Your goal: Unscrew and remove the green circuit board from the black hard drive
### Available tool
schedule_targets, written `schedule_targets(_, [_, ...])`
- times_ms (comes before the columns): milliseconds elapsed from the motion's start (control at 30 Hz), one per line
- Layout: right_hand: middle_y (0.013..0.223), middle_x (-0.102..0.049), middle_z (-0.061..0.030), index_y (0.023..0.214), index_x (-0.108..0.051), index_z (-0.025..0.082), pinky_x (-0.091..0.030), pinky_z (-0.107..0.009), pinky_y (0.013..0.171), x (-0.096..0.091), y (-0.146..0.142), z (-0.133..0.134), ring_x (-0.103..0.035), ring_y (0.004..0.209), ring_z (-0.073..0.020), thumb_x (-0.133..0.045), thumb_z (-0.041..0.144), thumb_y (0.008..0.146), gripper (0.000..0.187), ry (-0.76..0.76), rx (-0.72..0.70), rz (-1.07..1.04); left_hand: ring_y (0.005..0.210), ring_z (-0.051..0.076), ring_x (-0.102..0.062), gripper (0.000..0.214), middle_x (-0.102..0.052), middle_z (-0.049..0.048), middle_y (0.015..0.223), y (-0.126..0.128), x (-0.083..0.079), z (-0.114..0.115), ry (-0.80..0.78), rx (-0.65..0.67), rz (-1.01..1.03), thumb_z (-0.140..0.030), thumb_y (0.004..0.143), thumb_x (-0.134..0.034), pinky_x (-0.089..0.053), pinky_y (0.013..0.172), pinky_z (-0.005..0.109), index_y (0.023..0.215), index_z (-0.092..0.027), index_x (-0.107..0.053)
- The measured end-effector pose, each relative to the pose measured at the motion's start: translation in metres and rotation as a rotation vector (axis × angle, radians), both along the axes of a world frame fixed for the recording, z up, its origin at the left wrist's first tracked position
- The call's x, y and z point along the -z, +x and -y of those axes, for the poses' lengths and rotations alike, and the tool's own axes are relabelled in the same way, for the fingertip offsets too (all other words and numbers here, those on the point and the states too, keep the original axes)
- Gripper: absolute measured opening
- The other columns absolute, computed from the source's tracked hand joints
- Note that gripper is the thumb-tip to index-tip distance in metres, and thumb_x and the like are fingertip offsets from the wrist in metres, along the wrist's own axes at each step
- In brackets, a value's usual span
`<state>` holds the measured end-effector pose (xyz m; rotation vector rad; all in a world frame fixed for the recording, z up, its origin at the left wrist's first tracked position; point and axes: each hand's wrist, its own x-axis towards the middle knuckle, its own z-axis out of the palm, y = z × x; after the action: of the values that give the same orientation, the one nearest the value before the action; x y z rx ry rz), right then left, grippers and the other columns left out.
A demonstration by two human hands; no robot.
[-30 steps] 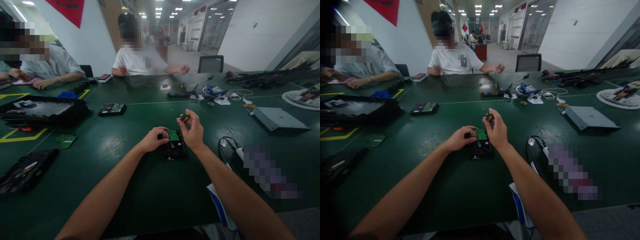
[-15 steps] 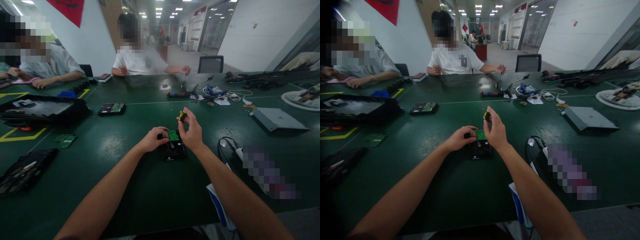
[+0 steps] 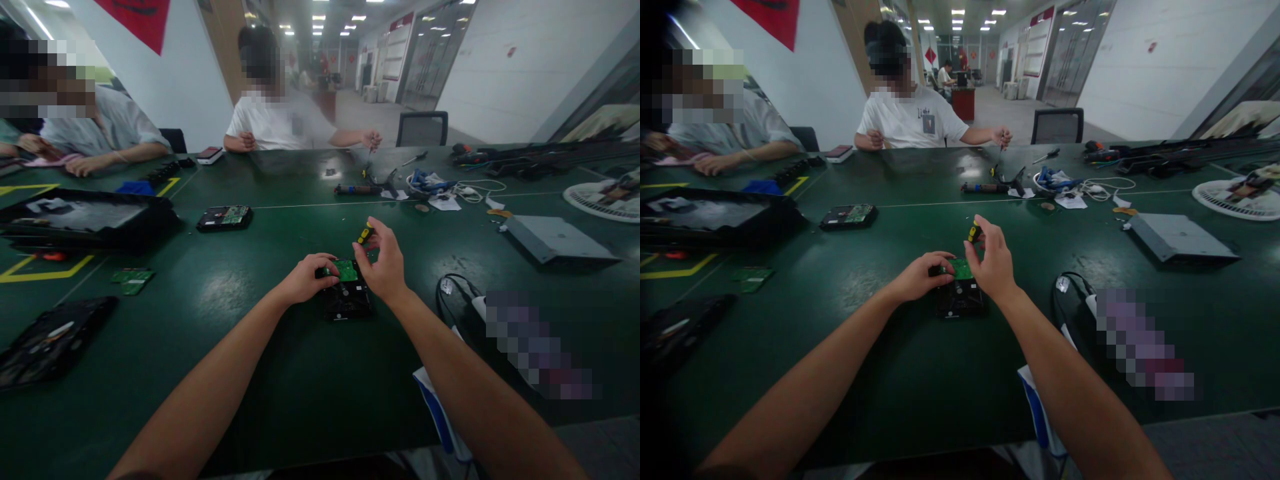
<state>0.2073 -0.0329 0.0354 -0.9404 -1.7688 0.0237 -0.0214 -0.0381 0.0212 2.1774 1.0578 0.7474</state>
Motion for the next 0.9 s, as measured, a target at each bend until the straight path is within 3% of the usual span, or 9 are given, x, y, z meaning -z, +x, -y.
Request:
schedule_targets(233, [0.141, -0.059, -0.0114, 0.156, -0.031, 0.032, -0.064, -0.047, 0.090, -0.0006, -0.0001, 0.0007, -0.072, 0.098, -0.0241, -0.059, 0.024, 0.096, 0.067, -0.021, -0.026, -0.014, 0.127, 0.026, -0.059, 0.012, -0.065, 0.0071, 0.134, -0.0001, 0.0034, -0.0015, 0.018, 0.002, 0.029, -0.027, 0.088, -0.073, -0.040, 0.114, 0.050, 0.100, -0.024, -0.075])
schedule_targets(400, [0.137, -0.059, -0.0103, 0.152, -0.038, 0.034, -0.066, -0.044, 0.079, 0.0008, 0.0001, -0.0003, -0.069, 0.098, -0.0248, -0.065, 0.028, 0.094, 0.064, 0.017, -0.002, -0.016, 0.127, 0.026, -0.059, 0.012, -0.064, 0.0074, 0.135, 0.0000, 0.0029, -0.0011, 0.006, -0.002, 0.015, -0.027, 0.089, -0.073, -0.040, 0.114, 0.051, 0.100, -0.024, -0.075])
schedule_targets(600, [0.141, -0.058, -0.0106, 0.157, -0.029, 0.034, -0.065, -0.046, 0.085, 0.0002, -0.0008, 0.0004, -0.070, 0.103, -0.0258, -0.059, 0.023, 0.095, 0.069, 0.011, -0.035, -0.009, 0.129, 0.027, -0.058, 0.012, -0.064, 0.0073, 0.136, -0.0004, 0.0028, -0.0015, 0.002, 0.000, 0.011, -0.028, 0.088, -0.073, -0.039, 0.115, 0.052, 0.100, -0.024, -0.075])
schedule_targets(767, [0.135, -0.060, -0.0097, 0.153, -0.038, 0.035, -0.066, -0.047, 0.079, -0.0017, 0.0009, 0.0012, -0.069, 0.097, -0.0260, -0.064, 0.027, 0.094, 0.066, 0.026, 0.009, 0.029, 0.129, 0.026, -0.058, 0.012, -0.064, 0.0066, 0.136, -0.0001, 0.0034, -0.0020, 0.000, -0.001, 0.002, -0.027, 0.088, -0.073, -0.040, 0.115, 0.051, 0.100, -0.025, -0.075])
schedule_targets(900, [0.143, -0.056, -0.0094, 0.156, -0.033, 0.036, -0.065, -0.047, 0.086, -0.0018, 0.0009, 0.0020, -0.070, 0.103, -0.0262, -0.060, 0.023, 0.095, 0.069, 0.001, -0.038, 0.027, 0.128, 0.026, -0.058, 0.012, -0.064, 0.0067, 0.136, -0.0002, 0.0026, -0.0015, 0.009, -0.002, 0.002, -0.027, 0.089, -0.073, -0.040, 0.115, 0.051, 0.101, -0.025, -0.075])
